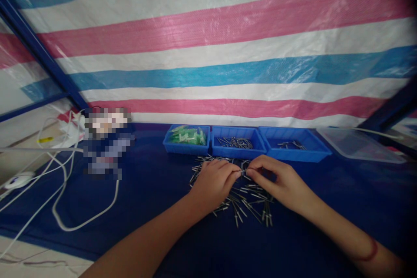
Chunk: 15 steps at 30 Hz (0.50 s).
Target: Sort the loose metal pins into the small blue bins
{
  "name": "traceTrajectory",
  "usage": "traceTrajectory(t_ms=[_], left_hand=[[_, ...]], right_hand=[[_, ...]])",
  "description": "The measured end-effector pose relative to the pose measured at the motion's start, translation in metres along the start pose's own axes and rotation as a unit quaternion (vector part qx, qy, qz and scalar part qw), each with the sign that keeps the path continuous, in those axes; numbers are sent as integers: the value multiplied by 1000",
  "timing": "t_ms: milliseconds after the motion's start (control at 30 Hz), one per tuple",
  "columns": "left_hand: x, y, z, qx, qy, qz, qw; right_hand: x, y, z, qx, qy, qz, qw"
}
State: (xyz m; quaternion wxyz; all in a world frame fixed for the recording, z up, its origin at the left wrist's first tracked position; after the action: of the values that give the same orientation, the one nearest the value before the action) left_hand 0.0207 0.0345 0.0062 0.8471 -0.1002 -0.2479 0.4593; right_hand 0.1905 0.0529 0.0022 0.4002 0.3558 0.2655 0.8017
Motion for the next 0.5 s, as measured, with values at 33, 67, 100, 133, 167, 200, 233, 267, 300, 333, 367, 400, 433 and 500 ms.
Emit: traceTrajectory(t_ms=[33,67,100,133,167,200,233,267,300,333,367,400,433,500], left_hand=[[0,0,0,-2,-1,1,1000],[0,0,0,-5,-2,1,1000],[0,0,0,-9,-2,0,1000],[-1,0,-1,-13,-2,-2,1000],[-1,0,-2,-18,-1,-4,1000],[-1,0,-2,-23,0,-4,1000],[-1,0,-3,-26,0,-4,1000],[-1,1,-4,-29,0,-2,1000],[0,1,-4,-31,-1,0,1000],[0,2,-5,-35,-3,2,999],[0,2,-5,-39,-7,4,999],[1,3,-5,-43,-10,4,999],[1,3,-4,-47,-14,6,999],[1,3,-3,-54,-20,9,998]], right_hand=[[0,-1,-1,11,-7,-14,1000],[-1,-2,-2,25,-15,-26,999],[-1,-3,-3,41,-22,-34,998],[-2,-3,-4,57,-27,-40,997],[-2,-3,-6,72,-32,-44,996],[-3,-3,-7,83,-36,-46,995],[-3,-3,-8,90,-39,-46,994],[-4,-2,-9,92,-42,-43,994],[-4,-2,-9,90,-45,-38,994],[-4,-1,-9,88,-46,-33,995],[-4,0,-9,86,-46,-28,995],[-4,0,-8,86,-45,-26,995],[-4,0,-7,87,-44,-25,995],[-4,-1,-6,87,-41,-26,995]])
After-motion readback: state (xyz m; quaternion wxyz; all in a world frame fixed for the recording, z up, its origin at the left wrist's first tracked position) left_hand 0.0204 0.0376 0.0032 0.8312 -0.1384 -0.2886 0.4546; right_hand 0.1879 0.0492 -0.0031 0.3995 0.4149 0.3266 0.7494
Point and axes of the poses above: each hand's wrist, its own x-axis towards the middle knuckle, its own z-axis out of the back of the hand, y = z × x, the point moved 3 cm from there along x, towards the middle knuckle, and after that the axes turned 2 degrees about x, right-handed, at the moved point
